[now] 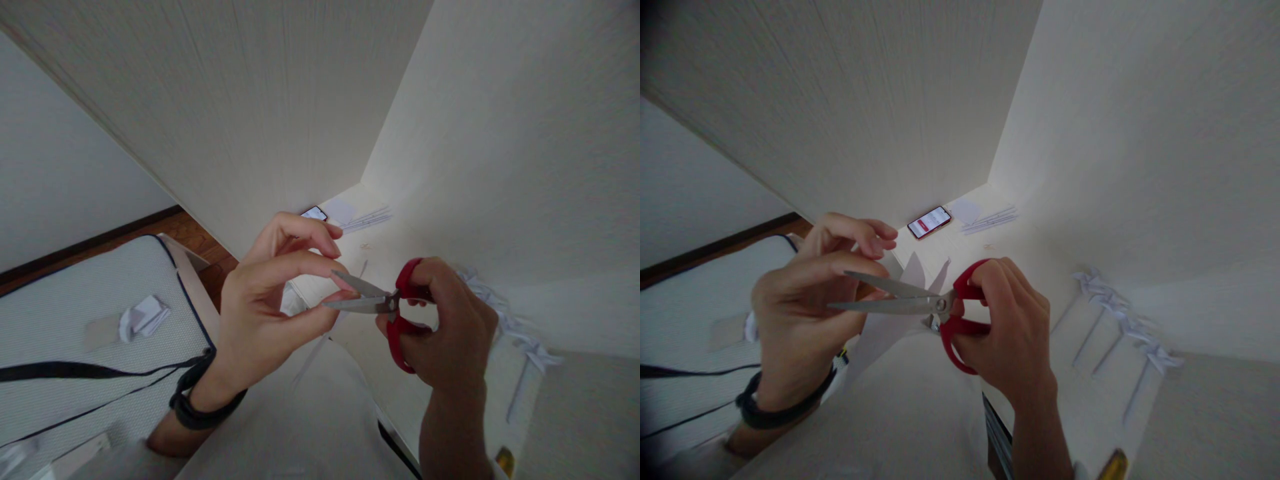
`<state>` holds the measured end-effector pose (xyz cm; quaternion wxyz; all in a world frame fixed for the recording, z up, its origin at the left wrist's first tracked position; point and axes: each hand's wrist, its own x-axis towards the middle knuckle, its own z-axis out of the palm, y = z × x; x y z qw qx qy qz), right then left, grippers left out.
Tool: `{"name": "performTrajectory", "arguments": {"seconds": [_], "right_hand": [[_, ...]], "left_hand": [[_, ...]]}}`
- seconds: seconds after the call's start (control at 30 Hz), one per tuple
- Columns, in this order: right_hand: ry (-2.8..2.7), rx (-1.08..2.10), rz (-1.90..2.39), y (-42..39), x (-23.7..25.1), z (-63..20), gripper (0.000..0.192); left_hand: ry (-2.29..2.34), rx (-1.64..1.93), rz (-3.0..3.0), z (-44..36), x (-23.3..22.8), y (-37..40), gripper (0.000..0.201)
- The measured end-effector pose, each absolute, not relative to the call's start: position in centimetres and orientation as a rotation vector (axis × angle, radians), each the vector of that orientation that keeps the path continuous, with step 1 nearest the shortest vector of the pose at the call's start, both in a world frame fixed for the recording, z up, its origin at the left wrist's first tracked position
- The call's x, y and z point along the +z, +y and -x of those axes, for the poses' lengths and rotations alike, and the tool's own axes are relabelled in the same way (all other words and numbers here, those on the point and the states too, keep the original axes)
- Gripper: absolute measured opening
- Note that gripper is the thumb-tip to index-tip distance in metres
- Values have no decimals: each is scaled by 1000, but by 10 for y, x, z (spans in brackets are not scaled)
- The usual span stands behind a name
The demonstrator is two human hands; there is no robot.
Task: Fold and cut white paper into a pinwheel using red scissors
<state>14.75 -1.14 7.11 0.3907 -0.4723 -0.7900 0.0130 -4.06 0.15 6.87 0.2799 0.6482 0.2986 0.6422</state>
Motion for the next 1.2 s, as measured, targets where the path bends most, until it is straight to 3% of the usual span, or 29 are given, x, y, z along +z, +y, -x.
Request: {"name": "performTrajectory", "arguments": {"seconds": [0.77, 0.93, 1.07, 1.2], "right_hand": [[-2009, -12, 1161, -8, 71, -146, 31], [-1970, 116, 1232, -10, 67, -150, 27], [-1799, 358, 1505, -2, 39, -167, 26], [-1693, 571, 1966, 20, -34, -192, 34]], "left_hand": [[843, 1724, -1705, 42, 68, -1, 21], [817, 1705, -1689, 44, 64, 2, 19], [809, 1704, -1689, 45, 61, 5, 14], [837, 1688, -1670, 45, 59, 7, 14]]}}
